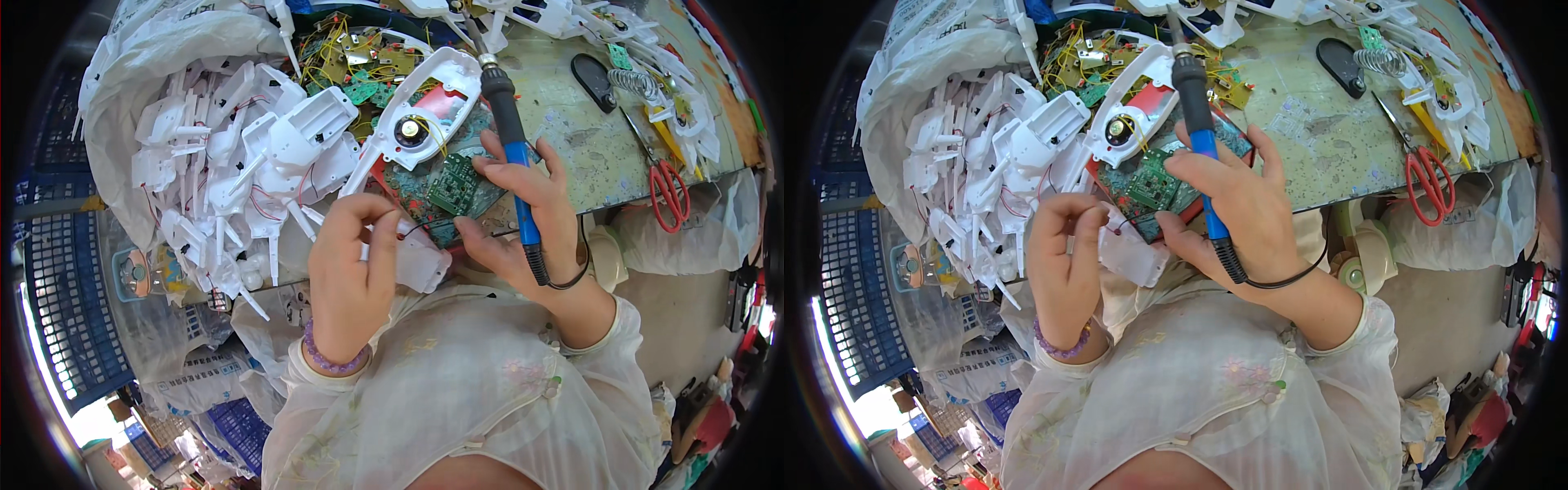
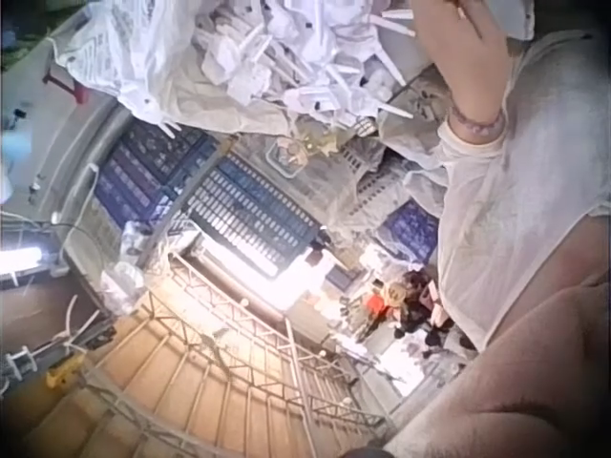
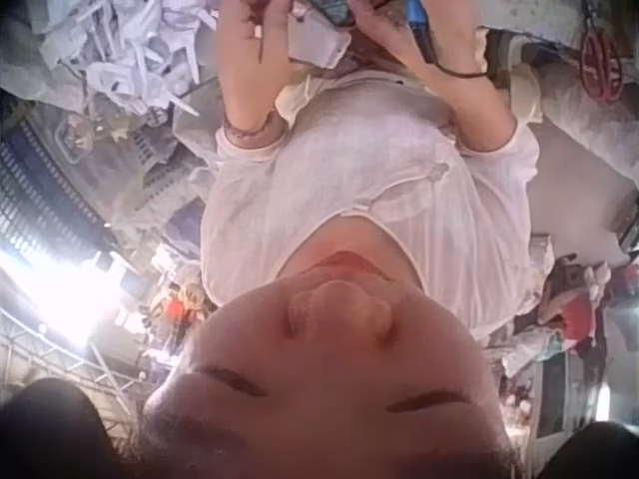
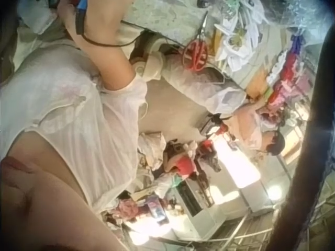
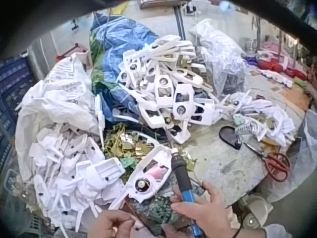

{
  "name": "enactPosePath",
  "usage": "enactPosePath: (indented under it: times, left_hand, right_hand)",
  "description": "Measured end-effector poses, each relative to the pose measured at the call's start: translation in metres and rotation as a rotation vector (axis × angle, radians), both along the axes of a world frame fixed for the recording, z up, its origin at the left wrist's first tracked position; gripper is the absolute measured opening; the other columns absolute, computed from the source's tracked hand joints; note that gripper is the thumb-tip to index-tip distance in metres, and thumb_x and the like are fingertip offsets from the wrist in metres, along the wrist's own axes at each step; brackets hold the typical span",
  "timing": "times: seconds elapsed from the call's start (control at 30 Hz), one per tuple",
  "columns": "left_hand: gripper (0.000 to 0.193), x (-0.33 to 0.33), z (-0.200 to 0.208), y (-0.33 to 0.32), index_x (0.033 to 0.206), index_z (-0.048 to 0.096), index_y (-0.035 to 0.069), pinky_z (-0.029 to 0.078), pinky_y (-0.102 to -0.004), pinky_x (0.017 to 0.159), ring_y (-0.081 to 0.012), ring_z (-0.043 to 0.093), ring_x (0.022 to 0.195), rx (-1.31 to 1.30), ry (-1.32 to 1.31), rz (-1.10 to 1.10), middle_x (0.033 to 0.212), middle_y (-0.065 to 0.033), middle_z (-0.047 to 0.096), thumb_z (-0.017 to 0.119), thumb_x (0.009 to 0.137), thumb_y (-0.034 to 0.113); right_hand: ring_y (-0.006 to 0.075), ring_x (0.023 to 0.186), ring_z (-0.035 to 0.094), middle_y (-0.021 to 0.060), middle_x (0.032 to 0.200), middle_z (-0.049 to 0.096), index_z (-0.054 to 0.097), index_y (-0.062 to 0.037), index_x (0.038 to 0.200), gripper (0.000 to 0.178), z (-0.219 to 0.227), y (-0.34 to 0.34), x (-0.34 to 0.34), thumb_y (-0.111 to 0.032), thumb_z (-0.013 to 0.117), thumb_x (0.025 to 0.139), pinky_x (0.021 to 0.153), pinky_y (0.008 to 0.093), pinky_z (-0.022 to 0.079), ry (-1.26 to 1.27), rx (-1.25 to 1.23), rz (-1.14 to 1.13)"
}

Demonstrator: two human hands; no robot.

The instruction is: Soldering components and wires onto small green circuit boards inside plastic toy housings.

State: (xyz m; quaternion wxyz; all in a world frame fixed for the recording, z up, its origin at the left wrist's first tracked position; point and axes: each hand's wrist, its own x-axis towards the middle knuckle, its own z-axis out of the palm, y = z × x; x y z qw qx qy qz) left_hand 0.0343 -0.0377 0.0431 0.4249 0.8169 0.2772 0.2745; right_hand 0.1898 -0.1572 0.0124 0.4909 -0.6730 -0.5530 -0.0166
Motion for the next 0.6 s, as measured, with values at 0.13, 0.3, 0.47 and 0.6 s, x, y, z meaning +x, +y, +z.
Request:
enactPosePath:
  times: [0.13, 0.3, 0.47, 0.6]
  left_hand:
    - [0.012, -0.005, -0.005, -0.004, 0.095, 0.062, -0.001, 0.047, -0.0268, 0.067, -0.0154, 0.06, 0.074, -0.178, -0.085, 0.062, 0.085, -0.0086, 0.064, 0.063, 0.084, 0.003]
    - [0.017, -0.003, 0.001, 0.0, 0.096, 0.064, -0.005, 0.047, -0.0238, 0.072, -0.0125, 0.06, 0.081, -0.163, -0.083, -0.06, 0.089, -0.0081, 0.064, 0.064, 0.08, -0.007]
    - [0.018, 0.001, -0.002, -0.001, 0.093, 0.067, 0.001, 0.048, -0.026, 0.067, -0.0199, 0.064, 0.076, 0.125, -0.097, -0.057, 0.086, -0.0102, 0.066, 0.07, 0.075, -0.001]
    - [0.023, 0.003, 0.007, 0.0, 0.093, 0.068, 0.004, 0.049, -0.0282, 0.062, -0.0216, 0.064, 0.074, 0.317, -0.073, -0.204, 0.086, -0.009, 0.066, 0.07, 0.072, -0.003]
  right_hand:
    - [0.0313, 0.119, 0.055, 0.0131, 0.112, 0.064, 0.043, -0.0127, 0.118, 0.061, 0.007, 0.002, -0.002, -0.006, 0.077, 0.068, 0.108, 0.0531, 0.016, -0.026, -0.031, 0.0]
    - [0.0312, 0.119, 0.055, 0.0143, 0.113, 0.063, 0.043, -0.0128, 0.117, 0.061, 0.002, 0.002, -0.001, -0.006, 0.077, 0.068, 0.108, 0.0536, 0.015, -0.01, 0.005, 0.003]
    - [0.0293, 0.116, 0.057, 0.0185, 0.117, 0.061, 0.043, -0.0125, 0.117, 0.061, -0.001, 0.004, -0.001, -0.006, 0.077, 0.067, 0.108, 0.0536, 0.015, 0.005, 0.026, 0.002]
    - [0.0273, 0.113, 0.059, 0.021, 0.119, 0.06, 0.045, -0.0124, 0.116, 0.06, 0.0, 0.004, -0.001, -0.006, 0.078, 0.066, 0.109, 0.0531, 0.015, 0.001, 0.069, 0.011]
